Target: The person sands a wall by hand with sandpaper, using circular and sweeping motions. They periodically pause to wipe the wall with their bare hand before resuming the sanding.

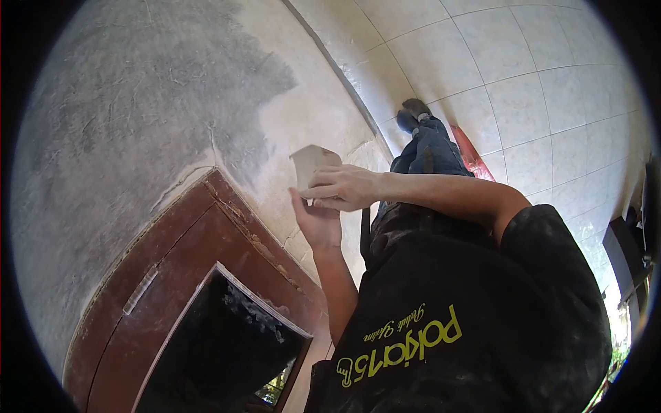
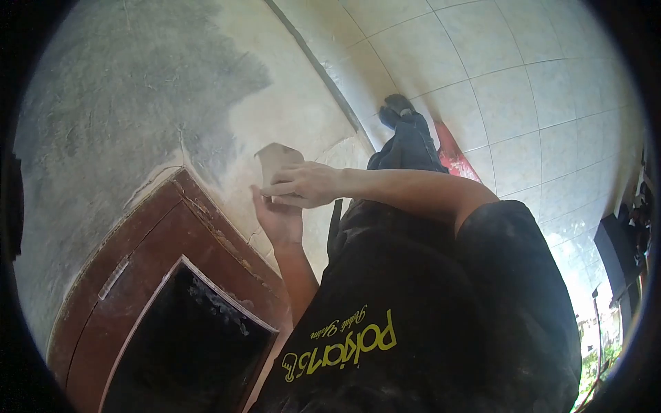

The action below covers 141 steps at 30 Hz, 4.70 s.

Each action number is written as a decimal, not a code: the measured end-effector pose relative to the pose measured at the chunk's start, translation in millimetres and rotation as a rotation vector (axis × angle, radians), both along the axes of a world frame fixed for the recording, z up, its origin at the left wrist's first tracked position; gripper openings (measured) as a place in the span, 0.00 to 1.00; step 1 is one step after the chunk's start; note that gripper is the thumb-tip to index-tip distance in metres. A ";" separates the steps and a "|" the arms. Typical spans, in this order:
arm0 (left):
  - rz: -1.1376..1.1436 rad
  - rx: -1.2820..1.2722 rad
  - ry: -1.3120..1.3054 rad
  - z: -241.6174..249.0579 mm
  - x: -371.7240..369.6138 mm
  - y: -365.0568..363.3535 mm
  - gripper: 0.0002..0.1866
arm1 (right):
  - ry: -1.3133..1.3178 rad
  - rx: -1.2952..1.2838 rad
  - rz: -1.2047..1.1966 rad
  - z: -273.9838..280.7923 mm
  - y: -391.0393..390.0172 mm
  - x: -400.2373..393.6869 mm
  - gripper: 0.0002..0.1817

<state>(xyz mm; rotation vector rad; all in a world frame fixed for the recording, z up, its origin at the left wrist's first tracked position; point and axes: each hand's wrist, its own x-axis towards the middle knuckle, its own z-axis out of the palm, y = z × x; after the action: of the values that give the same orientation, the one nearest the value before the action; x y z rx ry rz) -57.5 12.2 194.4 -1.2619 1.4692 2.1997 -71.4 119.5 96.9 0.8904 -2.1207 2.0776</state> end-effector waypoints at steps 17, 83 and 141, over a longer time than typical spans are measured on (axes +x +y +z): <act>-0.919 -1.082 0.256 -27.7 25.9 17.6 0.30 | -1.368 -0.177 -0.141 22.8 -43.2 -61.7 0.36; -0.923 -1.904 0.763 147.3 41.4 -71.6 0.12 | -0.787 0.075 -0.222 -27.8 -108.7 -94.5 0.30; -1.028 -1.891 0.795 147.9 36.2 -69.8 0.13 | -0.804 0.001 0.017 45.5 -86.8 -62.2 0.33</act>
<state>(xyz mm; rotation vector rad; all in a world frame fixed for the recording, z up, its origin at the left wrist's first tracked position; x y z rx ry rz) -21.2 -57.6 342.3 0.6335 3.3441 0.0843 -133.5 32.7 142.3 0.0295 -2.4025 2.7540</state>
